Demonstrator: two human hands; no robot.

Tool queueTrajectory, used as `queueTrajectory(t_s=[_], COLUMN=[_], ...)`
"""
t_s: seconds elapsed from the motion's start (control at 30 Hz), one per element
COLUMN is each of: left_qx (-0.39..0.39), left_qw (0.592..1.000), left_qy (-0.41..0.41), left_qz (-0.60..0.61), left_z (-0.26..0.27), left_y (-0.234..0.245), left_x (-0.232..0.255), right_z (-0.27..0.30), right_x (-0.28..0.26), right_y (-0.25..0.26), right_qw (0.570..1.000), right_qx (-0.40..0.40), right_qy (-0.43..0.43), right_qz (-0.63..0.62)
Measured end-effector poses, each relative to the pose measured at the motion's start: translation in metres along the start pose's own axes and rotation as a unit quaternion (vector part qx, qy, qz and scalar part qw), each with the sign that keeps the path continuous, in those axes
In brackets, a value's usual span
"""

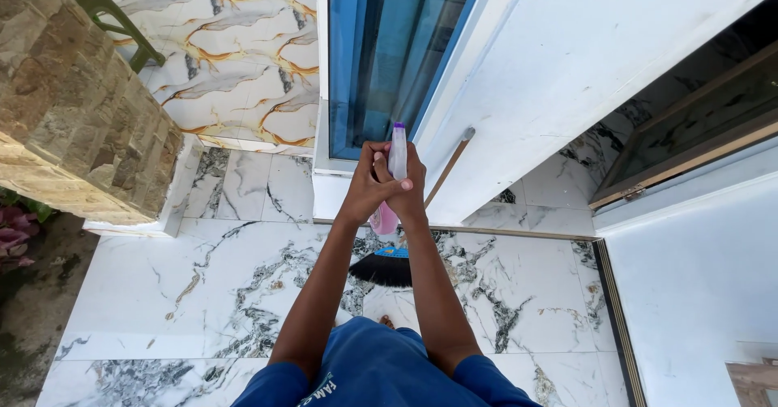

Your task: Cleaning a decorative glass panel on a door using a cloth and spray cleaner.

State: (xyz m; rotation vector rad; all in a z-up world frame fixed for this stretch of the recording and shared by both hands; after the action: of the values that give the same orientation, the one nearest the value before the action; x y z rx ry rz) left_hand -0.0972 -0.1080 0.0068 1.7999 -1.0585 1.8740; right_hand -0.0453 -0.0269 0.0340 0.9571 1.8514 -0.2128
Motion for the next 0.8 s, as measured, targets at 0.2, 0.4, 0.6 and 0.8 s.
queueTrajectory(t_s=[0.2, 0.4, 0.6, 0.8], left_qx=[0.016, -0.021, -0.006, -0.011], left_qw=[0.999, 0.999, 0.992, 0.993], left_qy=[0.018, -0.043, -0.121, -0.114], left_qz=[-0.022, -0.018, -0.035, -0.034], left_z=[0.002, -0.014, -0.03, -0.039], left_y=[-0.01, -0.013, -0.017, -0.027], left_x=[0.011, 0.043, 0.091, 0.122], right_z=[-0.001, -0.025, -0.06, -0.085], right_x=[-0.009, -0.033, -0.063, -0.078], right_y=[0.009, 0.011, 0.015, 0.021], right_qw=[0.998, 0.996, 0.993, 0.983], right_qx=[0.011, -0.01, 0.011, 0.029], right_qy=[0.067, 0.077, 0.121, 0.179], right_qz=[0.001, -0.049, 0.002, -0.006])
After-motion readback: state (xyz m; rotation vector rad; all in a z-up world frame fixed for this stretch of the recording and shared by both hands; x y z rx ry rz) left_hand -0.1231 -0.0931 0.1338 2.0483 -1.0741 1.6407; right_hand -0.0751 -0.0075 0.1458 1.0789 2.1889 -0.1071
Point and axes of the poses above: each hand's wrist, its own z-axis away from the middle knuckle, its own y-axis out of the back of the hand, x = y × z, the point moved 4 cm from there along -z, towards the middle knuckle, and after that the axes turned 10 degrees about y, right-handed, at the moved point
